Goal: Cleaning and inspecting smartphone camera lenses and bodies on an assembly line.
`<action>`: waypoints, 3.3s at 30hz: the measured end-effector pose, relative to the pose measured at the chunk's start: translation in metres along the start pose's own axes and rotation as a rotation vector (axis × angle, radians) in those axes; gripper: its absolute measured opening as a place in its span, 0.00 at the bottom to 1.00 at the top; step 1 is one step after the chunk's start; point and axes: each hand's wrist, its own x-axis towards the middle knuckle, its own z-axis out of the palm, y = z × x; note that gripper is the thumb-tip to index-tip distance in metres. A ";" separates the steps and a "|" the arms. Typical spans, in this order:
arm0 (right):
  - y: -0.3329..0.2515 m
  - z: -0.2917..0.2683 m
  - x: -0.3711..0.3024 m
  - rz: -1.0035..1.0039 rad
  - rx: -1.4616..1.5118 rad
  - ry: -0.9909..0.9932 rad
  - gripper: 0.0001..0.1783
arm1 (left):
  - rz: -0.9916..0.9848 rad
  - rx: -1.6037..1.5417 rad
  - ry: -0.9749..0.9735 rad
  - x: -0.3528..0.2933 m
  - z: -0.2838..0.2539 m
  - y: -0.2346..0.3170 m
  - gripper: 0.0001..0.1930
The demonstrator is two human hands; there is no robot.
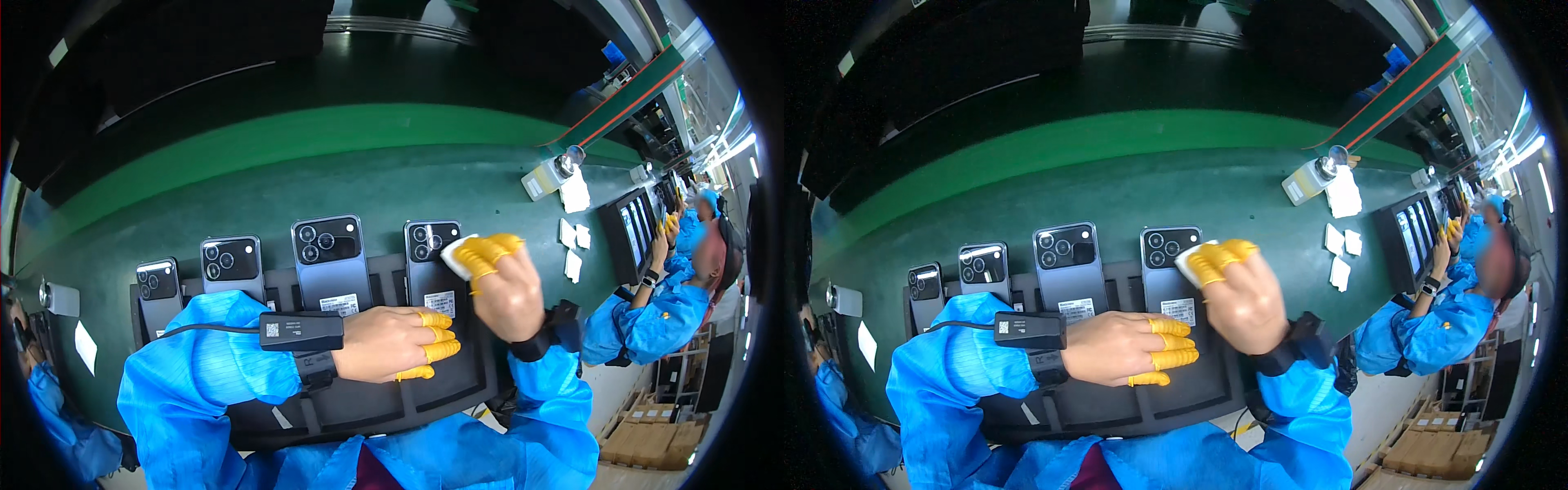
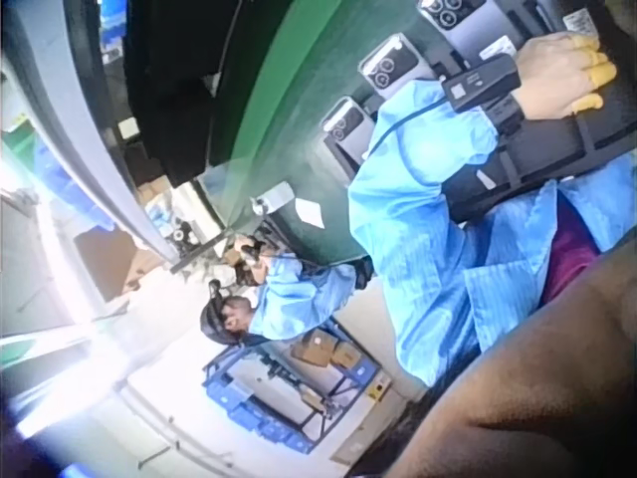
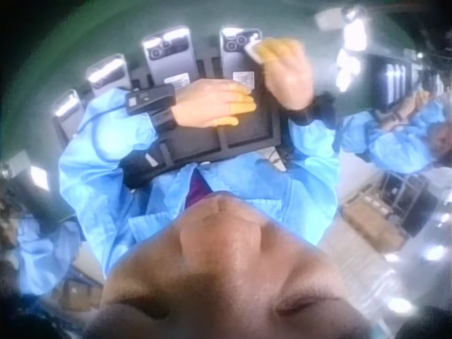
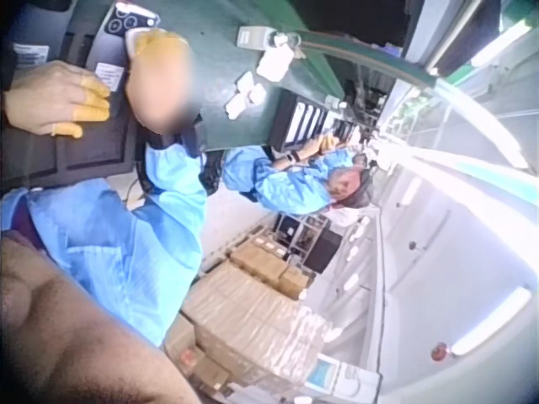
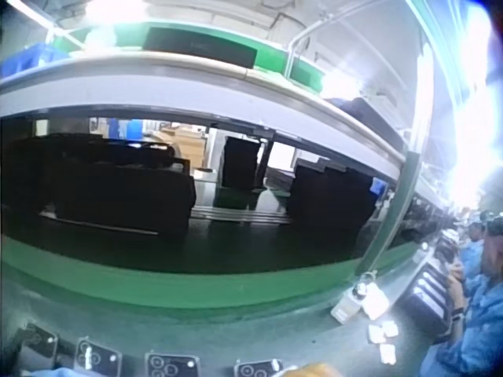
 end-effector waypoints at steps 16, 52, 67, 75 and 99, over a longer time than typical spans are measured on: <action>0.028 -0.016 -0.008 0.065 -0.231 -0.102 0.18 | -0.024 0.021 -0.069 0.003 -0.006 0.001 0.23; 0.042 0.026 0.052 -0.136 -0.104 -0.013 0.14 | -0.025 0.019 -0.064 0.003 -0.007 0.003 0.22; 0.034 -0.012 -0.009 0.068 -0.125 -0.303 0.14 | -0.034 0.014 -0.096 0.001 -0.005 0.003 0.25; 0.017 0.021 0.019 0.013 -0.024 0.018 0.15 | -0.007 0.023 -0.064 0.005 -0.006 0.003 0.24; 0.053 -0.013 -0.011 0.136 -0.119 -0.096 0.12 | -0.053 0.044 -0.088 0.005 0.000 0.003 0.23</action>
